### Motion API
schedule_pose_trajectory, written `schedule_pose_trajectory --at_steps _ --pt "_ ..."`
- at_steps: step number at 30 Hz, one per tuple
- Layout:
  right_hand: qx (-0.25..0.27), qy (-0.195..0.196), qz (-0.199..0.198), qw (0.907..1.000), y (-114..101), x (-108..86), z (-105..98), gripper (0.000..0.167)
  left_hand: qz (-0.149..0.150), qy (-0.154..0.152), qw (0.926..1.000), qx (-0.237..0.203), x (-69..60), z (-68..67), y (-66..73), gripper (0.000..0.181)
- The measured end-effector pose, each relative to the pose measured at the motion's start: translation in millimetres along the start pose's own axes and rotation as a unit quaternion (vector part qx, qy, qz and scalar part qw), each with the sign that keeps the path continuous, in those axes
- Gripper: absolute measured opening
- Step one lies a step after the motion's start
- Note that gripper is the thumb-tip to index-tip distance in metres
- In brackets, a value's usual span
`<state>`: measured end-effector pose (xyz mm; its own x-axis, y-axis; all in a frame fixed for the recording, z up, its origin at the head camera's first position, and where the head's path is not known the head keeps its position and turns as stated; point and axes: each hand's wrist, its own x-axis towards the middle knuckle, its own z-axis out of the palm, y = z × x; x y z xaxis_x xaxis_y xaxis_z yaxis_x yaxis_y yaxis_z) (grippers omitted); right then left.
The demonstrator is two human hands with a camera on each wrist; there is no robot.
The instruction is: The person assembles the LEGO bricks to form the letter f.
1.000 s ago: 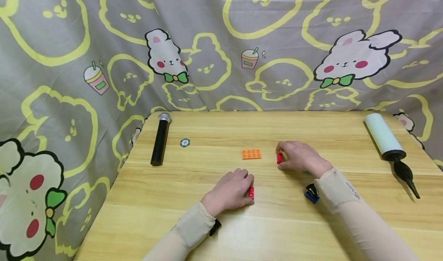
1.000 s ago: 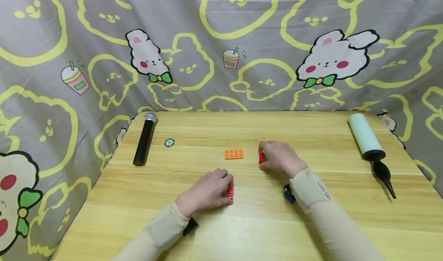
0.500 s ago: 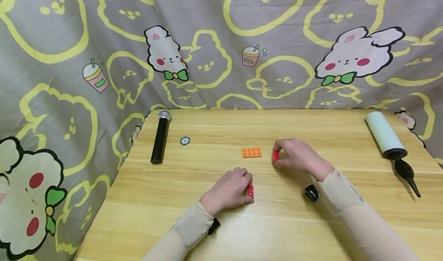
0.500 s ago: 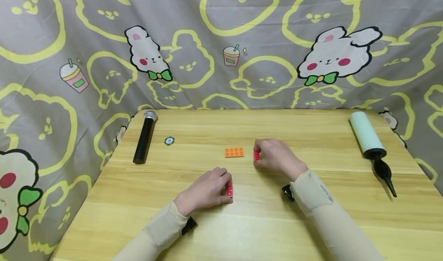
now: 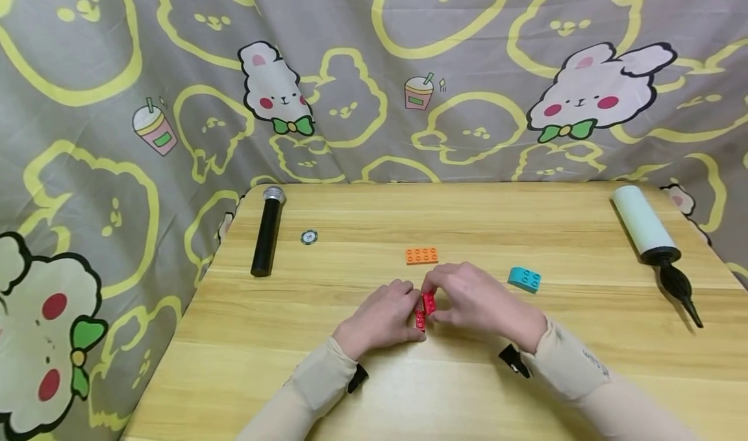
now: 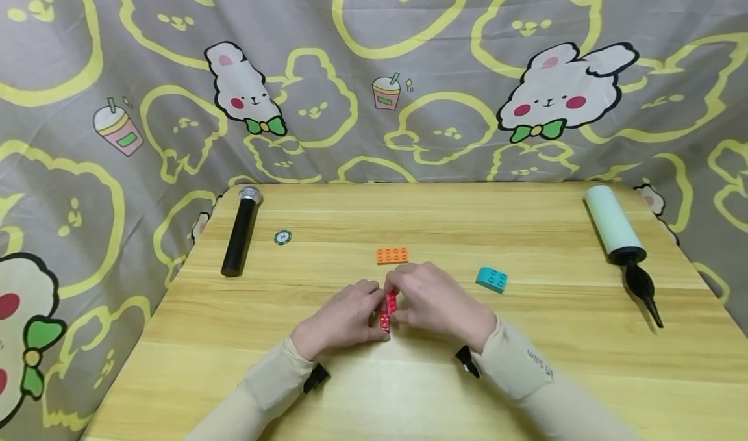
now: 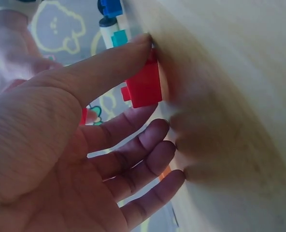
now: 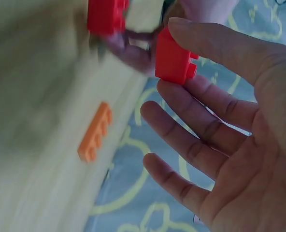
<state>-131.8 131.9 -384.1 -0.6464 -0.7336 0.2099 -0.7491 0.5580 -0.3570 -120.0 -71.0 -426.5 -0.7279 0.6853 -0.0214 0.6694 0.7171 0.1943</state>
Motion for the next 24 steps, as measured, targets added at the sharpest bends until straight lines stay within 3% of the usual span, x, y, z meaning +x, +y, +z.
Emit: schedule_pose_trajectory --at_steps 8,24 --pt "-0.041 0.007 -0.004 0.9991 -8 -3.7 15 0.036 -0.003 -0.008 0.9997 -0.025 -2.8 1.4 -7.0 0.056" --pt "-0.096 -0.003 -0.012 0.9953 -13 -0.1 32 0.034 0.009 -0.002 0.9993 -0.036 -6.9 0.7 -11.0 0.048"
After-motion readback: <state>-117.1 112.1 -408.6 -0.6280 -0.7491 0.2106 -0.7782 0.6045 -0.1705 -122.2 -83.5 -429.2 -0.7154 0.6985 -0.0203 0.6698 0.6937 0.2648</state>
